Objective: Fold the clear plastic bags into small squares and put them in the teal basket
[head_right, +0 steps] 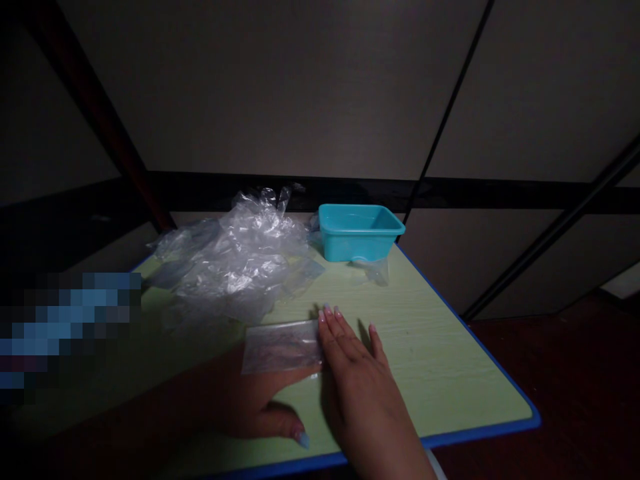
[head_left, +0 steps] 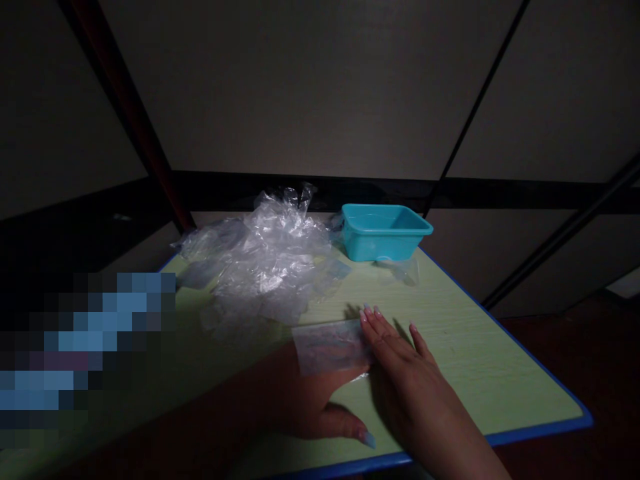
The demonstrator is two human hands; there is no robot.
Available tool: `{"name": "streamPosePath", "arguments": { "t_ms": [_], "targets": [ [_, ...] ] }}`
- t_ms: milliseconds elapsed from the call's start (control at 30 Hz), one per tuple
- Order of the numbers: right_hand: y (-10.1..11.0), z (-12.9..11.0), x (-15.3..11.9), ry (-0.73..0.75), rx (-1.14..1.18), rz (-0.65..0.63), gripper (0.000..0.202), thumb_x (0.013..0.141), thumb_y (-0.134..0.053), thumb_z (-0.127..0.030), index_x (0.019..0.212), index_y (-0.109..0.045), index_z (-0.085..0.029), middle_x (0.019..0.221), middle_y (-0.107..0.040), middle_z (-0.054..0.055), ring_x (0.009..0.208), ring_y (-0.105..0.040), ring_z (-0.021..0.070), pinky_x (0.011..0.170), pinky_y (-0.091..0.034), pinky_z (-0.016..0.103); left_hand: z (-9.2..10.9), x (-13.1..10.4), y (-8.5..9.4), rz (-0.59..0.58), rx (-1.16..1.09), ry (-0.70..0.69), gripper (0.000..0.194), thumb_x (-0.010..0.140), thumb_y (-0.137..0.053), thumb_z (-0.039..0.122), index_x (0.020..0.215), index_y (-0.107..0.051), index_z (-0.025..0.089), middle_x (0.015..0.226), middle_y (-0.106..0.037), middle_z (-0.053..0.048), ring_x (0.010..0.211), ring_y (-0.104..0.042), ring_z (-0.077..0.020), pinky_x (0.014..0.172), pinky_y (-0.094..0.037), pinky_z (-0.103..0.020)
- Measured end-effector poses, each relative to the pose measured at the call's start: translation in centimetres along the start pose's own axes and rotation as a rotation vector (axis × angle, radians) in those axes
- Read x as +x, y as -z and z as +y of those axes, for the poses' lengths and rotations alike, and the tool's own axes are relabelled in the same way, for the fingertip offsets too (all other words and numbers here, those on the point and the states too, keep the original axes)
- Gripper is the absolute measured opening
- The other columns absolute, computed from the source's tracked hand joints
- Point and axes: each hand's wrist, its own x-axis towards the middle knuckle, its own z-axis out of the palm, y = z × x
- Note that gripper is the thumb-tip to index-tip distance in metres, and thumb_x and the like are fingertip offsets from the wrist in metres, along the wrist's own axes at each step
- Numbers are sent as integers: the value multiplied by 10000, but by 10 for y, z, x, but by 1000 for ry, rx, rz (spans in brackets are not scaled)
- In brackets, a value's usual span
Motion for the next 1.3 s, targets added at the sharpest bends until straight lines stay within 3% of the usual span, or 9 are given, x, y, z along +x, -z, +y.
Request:
{"name": "streamPosePath", "arguments": {
  "t_ms": [200, 500, 1067, 1200, 1300],
  "targets": [
    [-2, 1, 0, -30, 7, -14, 727, 751, -317, -4, 1457, -252, -166, 1488, -284, 104, 1371, -234, 187, 1075, -255, 549, -2, 0, -1, -2, 32, -23, 653, 827, -620, 465, 1346, -437, 113, 1459, -368, -131, 1358, -307, -246, 1126, -242, -323],
    [-3, 3, 0, -7, 20, -16, 761, 735, -314, 41, 1454, -250, -200, 1494, -262, 96, 1364, -254, 200, 1060, -287, 552, -2, 1, -2, -12, 26, -21, 731, 822, -622, 489, 1406, -343, 151, 1503, -290, -102, 1382, -250, -244, 1139, -212, -336],
    [-6, 3, -1, -58, 49, -18, 808, 752, -355, 25, 1480, -121, -234, 1522, -201, 69, 1380, -203, 202, 1075, -300, 509, 0, 0, 4, -10, 90, 1, 637, 875, -583, 426, 1415, -343, 187, 1517, -255, -89, 1397, -198, -252, 1158, -164, -358],
    [-6, 4, -2, -60, 49, -17, 833, 729, -300, 64, 1485, -99, -223, 1524, -203, 70, 1385, -187, 182, 1077, -302, 504, -6, -5, 11, 20, 111, 13, 606, 871, -587, 350, 1409, -353, 200, 1498, -304, -87, 1378, -260, -235, 1139, -203, -354],
    [-6, 3, -3, -60, 59, -14, 858, 708, -289, 76, 1486, -86, -221, 1519, -222, 70, 1380, -205, 183, 1073, -311, 505, -9, -10, 21, 67, 69, 44, 608, 849, -607, 411, 1385, -391, 220, 1437, -413, -80, 1310, -380, -243, 1098, -271, -357]
  ]
}}
